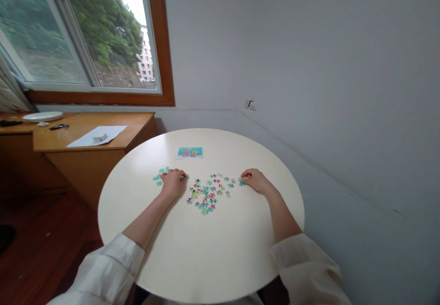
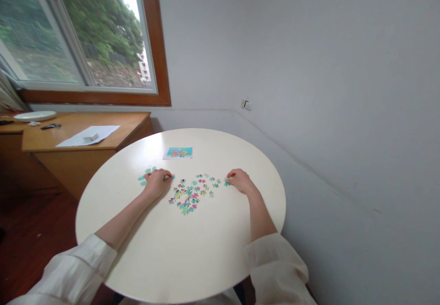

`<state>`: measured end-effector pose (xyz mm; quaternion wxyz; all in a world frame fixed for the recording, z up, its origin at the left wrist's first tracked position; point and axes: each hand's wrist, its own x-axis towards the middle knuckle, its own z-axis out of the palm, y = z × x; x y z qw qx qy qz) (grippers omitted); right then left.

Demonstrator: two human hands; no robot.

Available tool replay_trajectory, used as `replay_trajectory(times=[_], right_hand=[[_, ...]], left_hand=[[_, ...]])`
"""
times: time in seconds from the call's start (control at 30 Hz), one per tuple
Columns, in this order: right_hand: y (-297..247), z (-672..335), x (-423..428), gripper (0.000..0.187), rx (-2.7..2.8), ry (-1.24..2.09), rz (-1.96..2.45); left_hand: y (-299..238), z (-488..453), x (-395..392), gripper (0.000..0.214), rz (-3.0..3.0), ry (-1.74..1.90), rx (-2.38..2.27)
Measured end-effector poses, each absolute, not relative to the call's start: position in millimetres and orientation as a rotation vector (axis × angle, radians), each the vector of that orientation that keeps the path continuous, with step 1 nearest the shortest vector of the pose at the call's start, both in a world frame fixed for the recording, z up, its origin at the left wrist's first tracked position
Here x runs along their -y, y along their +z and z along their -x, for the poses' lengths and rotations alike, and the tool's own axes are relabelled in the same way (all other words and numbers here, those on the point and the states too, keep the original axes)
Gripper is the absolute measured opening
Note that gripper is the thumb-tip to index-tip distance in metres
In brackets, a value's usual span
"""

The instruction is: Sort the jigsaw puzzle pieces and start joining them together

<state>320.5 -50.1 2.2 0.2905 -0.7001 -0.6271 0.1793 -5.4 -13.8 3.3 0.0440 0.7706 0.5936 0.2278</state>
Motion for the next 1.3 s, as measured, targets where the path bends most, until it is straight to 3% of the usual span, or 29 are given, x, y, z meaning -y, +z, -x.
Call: replay_trajectory(times=[0.47,1.3], right_hand=[[1,-316,46,0.012,1.417,0.793,1.63],[6,-295,48,0.013,1.4,0.835,1.521]], left_hand=[[-1,7,12,0.022,-2.333,0.723,-1.865],[0,7,13,0.02,-2.303,0.761,-1.865]])
